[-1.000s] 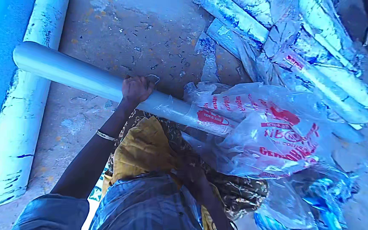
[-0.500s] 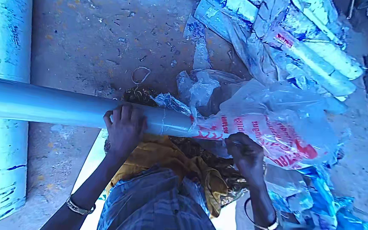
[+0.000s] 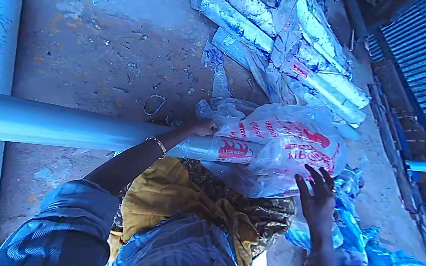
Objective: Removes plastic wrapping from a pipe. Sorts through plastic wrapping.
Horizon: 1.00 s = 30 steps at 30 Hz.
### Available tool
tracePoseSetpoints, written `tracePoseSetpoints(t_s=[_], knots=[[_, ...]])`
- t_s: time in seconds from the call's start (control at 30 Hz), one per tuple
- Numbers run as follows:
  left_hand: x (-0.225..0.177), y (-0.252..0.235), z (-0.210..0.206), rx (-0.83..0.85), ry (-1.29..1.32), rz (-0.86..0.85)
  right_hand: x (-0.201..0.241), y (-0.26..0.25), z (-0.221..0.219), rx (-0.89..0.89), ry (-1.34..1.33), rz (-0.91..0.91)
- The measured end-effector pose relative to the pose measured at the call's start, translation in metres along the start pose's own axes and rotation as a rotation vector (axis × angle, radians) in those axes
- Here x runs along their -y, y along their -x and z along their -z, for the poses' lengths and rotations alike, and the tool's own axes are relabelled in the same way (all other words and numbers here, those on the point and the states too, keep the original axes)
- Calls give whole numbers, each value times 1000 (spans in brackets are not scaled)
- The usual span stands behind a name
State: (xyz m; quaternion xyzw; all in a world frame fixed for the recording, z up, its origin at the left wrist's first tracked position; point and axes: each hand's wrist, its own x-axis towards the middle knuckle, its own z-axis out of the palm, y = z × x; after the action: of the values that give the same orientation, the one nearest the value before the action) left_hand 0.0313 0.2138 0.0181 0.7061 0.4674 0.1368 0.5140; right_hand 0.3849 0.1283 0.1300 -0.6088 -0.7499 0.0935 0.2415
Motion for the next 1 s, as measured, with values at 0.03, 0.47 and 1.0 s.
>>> tracePoseSetpoints(t_s=[0.03, 0.47, 1.0], knots=[[1, 1, -5, -4, 14, 5, 3, -4, 4, -104, 3, 31], [-45, 83, -147, -839, 203, -220, 105, -117, -107, 1361, 142, 487], [-25, 38, -42, -50, 78, 135, 75, -56, 15, 694, 500, 935]])
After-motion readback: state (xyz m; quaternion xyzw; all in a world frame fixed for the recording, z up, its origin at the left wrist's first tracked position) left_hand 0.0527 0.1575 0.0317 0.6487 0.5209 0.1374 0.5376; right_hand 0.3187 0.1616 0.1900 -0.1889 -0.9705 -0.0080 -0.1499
